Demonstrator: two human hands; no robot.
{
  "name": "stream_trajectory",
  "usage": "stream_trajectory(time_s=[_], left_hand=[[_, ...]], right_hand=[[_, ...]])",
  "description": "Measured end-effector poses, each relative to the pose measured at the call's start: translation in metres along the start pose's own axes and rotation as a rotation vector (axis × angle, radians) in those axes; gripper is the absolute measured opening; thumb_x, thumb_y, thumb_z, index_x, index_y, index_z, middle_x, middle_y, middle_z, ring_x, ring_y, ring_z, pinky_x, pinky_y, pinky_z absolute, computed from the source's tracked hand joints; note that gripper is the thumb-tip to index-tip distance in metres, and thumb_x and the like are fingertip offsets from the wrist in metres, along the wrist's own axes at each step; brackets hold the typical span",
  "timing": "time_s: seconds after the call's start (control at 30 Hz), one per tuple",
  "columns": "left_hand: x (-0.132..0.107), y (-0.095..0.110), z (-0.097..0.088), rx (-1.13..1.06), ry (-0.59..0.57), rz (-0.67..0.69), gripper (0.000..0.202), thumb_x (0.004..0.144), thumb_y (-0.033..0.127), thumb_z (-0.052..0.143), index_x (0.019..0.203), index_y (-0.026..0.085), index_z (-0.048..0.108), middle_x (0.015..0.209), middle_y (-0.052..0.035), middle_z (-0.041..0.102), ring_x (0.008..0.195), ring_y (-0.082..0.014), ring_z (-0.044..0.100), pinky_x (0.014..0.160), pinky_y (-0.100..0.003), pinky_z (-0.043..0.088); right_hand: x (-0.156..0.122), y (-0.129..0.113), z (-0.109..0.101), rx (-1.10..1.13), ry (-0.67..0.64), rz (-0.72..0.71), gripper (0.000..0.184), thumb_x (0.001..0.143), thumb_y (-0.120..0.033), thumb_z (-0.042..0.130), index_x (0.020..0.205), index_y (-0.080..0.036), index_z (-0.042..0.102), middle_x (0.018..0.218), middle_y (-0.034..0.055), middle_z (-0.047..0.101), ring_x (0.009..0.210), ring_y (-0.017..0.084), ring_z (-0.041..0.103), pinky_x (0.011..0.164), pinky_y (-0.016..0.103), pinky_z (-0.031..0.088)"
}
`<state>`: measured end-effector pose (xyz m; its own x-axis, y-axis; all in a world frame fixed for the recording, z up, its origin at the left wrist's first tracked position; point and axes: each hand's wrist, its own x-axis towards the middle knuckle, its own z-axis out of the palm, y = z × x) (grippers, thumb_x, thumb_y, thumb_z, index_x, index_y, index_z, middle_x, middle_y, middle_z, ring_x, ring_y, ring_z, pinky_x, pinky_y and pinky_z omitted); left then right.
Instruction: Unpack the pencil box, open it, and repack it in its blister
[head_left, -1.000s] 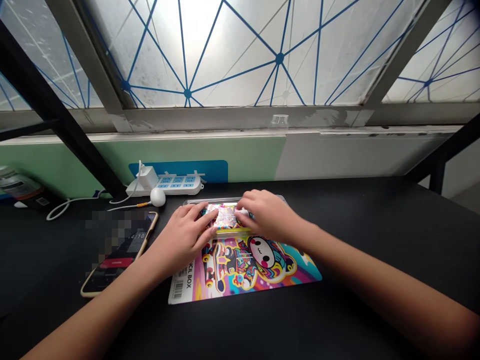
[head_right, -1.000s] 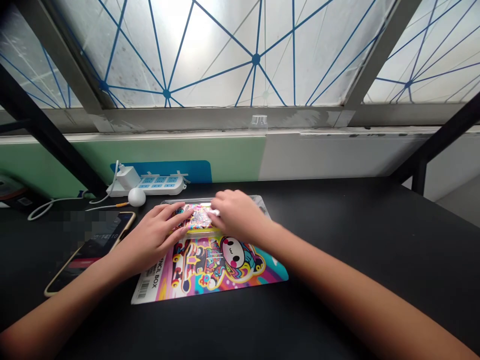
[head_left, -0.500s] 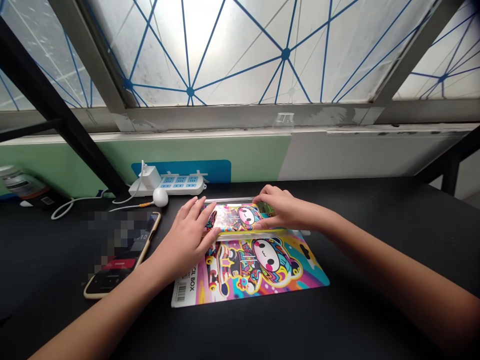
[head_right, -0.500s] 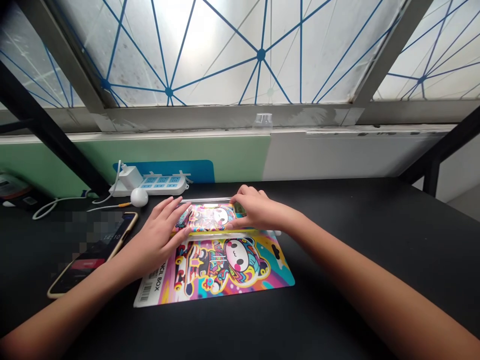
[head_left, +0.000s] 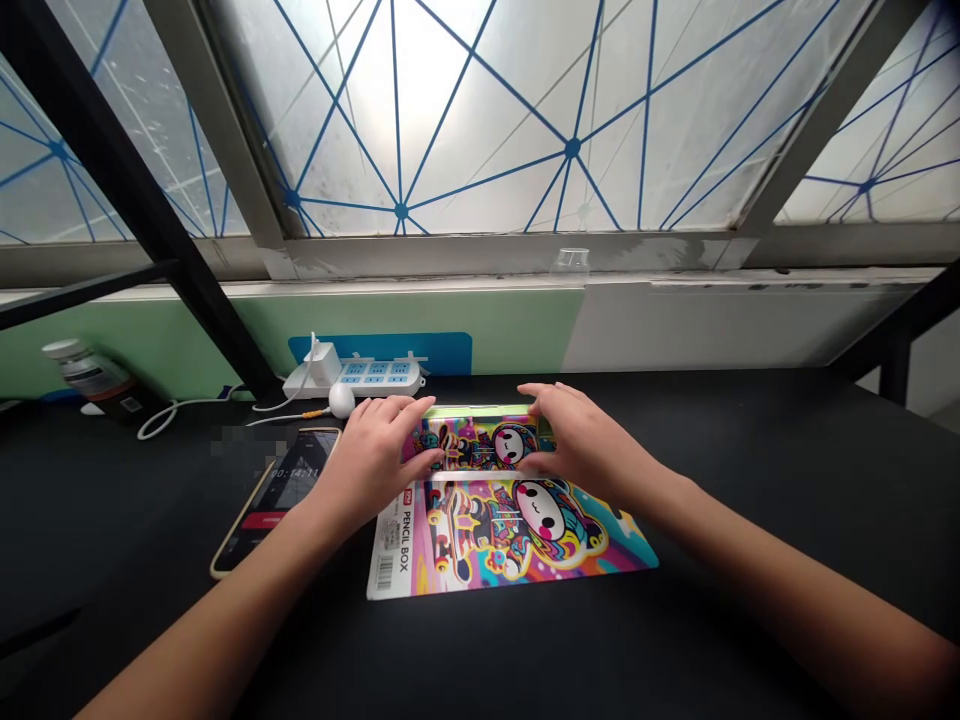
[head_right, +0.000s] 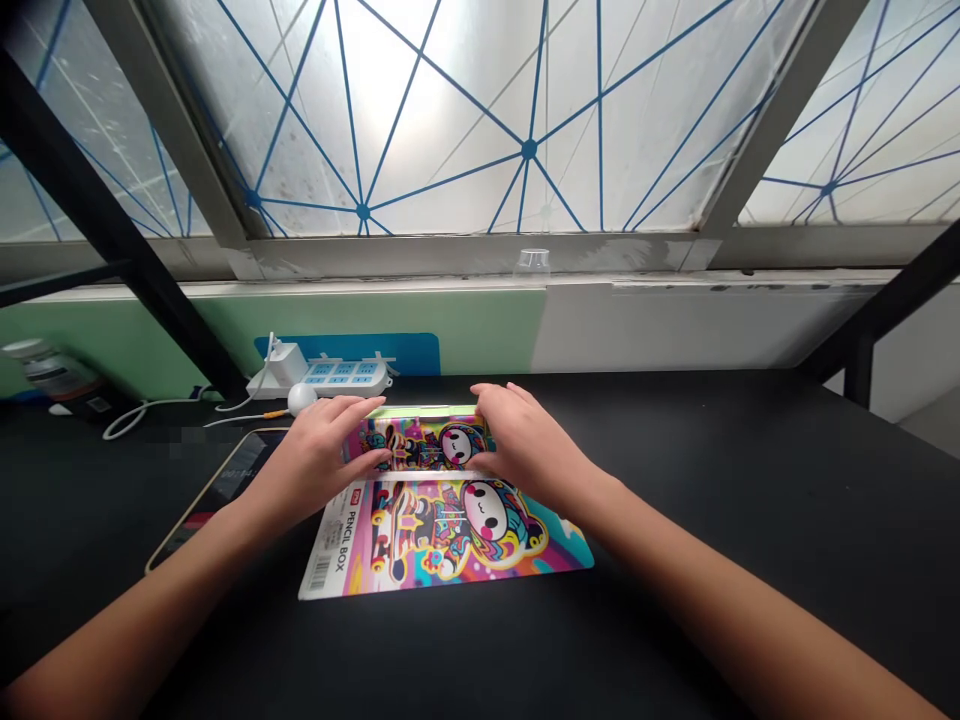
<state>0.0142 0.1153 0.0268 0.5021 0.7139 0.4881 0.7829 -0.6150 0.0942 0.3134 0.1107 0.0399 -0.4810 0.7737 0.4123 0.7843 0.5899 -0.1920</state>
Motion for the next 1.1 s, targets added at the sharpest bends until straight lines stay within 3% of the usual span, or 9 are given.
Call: stream_trajectory(time_s=[0.13, 0.2, 0.3, 0.53, 0.67, 0.8, 0.9, 1.0, 1.1], left_hand=[[-0.002, 0.015, -0.017, 0.027, 0.085, 0.073, 0.035, 0.095, 0.030, 0.069, 0.128, 0.020, 0.062, 0.115, -0.0124, 0.066, 0.108, -0.0307, 0.060, 0.093, -0.048, 0.053], [-0.012, 0.031, -0.030, 0.063, 0.134, 0.109, 0.027, 0.099, 0.027, 0.063, 0.125, 0.020, 0.063, 0.115, -0.0132, 0.065, 0.107, -0.0316, 0.059, 0.096, -0.051, 0.051], [-0.041, 0.056, -0.042, 0.150, 0.224, 0.192, 0.037, 0.099, 0.017, 0.059, 0.135, 0.024, 0.055, 0.115, -0.0119, 0.065, 0.107, -0.0304, 0.059, 0.105, -0.055, 0.046], [-0.107, 0.080, -0.014, 0.059, 0.118, 0.129, 0.038, 0.096, 0.005, 0.051, 0.129, 0.024, 0.055, 0.130, -0.0136, 0.066, 0.122, -0.0323, 0.060, 0.096, -0.048, 0.050], [-0.113, 0.077, -0.006, -0.118, 0.023, -0.040, 0.043, 0.096, 0.019, 0.058, 0.137, 0.026, 0.049, 0.145, -0.0136, 0.057, 0.133, -0.0326, 0.056, 0.105, -0.049, 0.051], [-0.114, 0.074, -0.003, -0.172, -0.042, -0.218, 0.063, 0.095, 0.040, 0.066, 0.150, 0.030, 0.037, 0.157, -0.0137, 0.046, 0.140, -0.0346, 0.050, 0.109, -0.053, 0.050], [-0.116, 0.072, 0.001, -0.163, -0.052, -0.257, 0.069, 0.097, 0.043, 0.062, 0.156, 0.031, 0.030, 0.160, -0.0147, 0.044, 0.143, -0.0360, 0.048, 0.108, -0.054, 0.050], [-0.118, 0.068, 0.006, -0.165, -0.045, -0.245, 0.072, 0.099, 0.041, 0.059, 0.160, 0.031, 0.023, 0.158, -0.0146, 0.046, 0.142, -0.0349, 0.049, 0.108, -0.052, 0.050], [-0.119, 0.064, 0.009, -0.183, -0.027, -0.250, 0.073, 0.098, 0.041, 0.059, 0.160, 0.032, 0.021, 0.157, -0.0132, 0.049, 0.140, -0.0347, 0.052, 0.108, -0.052, 0.050]], right_hand=[[-0.011, -0.011, -0.011, -0.003, 0.133, -0.056, 0.016, 0.089, -0.017, 0.067, 0.103, -0.021, 0.060, 0.109, 0.0112, 0.073, 0.100, 0.029, 0.068, 0.091, 0.048, 0.052], [-0.022, -0.017, -0.019, -0.024, 0.236, -0.106, 0.022, 0.092, -0.019, 0.064, 0.114, -0.019, 0.060, 0.110, 0.0120, 0.073, 0.102, 0.030, 0.067, 0.091, 0.049, 0.052], [-0.054, -0.025, -0.028, -0.086, 0.355, -0.245, 0.035, 0.095, -0.020, 0.064, 0.129, -0.019, 0.058, 0.110, 0.0115, 0.071, 0.103, 0.028, 0.067, 0.091, 0.046, 0.053], [-0.124, -0.044, -0.015, -0.195, 0.265, -0.450, 0.034, 0.099, -0.007, 0.049, 0.129, -0.013, 0.064, 0.120, 0.0138, 0.071, 0.125, 0.026, 0.062, 0.107, 0.043, 0.052], [-0.128, -0.046, -0.009, -0.074, 0.219, -0.294, 0.031, 0.096, -0.013, 0.059, 0.127, -0.017, 0.064, 0.137, 0.0190, 0.065, 0.130, 0.028, 0.062, 0.103, 0.044, 0.056], [-0.134, -0.033, -0.010, 0.095, 0.056, 0.026, 0.064, 0.091, -0.036, 0.073, 0.148, -0.022, 0.048, 0.153, 0.0183, 0.053, 0.141, 0.032, 0.051, 0.109, 0.049, 0.052], [-0.143, -0.018, -0.010, 0.158, 0.006, 0.201, 0.064, 0.090, -0.040, 0.073, 0.148, -0.025, 0.050, 0.156, 0.0153, 0.051, 0.143, 0.033, 0.047, 0.112, 0.052, 0.049], [-0.147, -0.009, -0.009, 0.198, 0.006, 0.262, 0.060, 0.091, -0.043, 0.071, 0.145, -0.026, 0.054, 0.155, 0.0136, 0.053, 0.143, 0.033, 0.048, 0.114, 0.052, 0.047], [-0.146, -0.007, -0.009, 0.148, 0.025, 0.212, 0.053, 0.093, -0.043, 0.069, 0.142, -0.028, 0.057, 0.150, 0.0106, 0.058, 0.144, 0.033, 0.047, 0.113, 0.053, 0.047]])
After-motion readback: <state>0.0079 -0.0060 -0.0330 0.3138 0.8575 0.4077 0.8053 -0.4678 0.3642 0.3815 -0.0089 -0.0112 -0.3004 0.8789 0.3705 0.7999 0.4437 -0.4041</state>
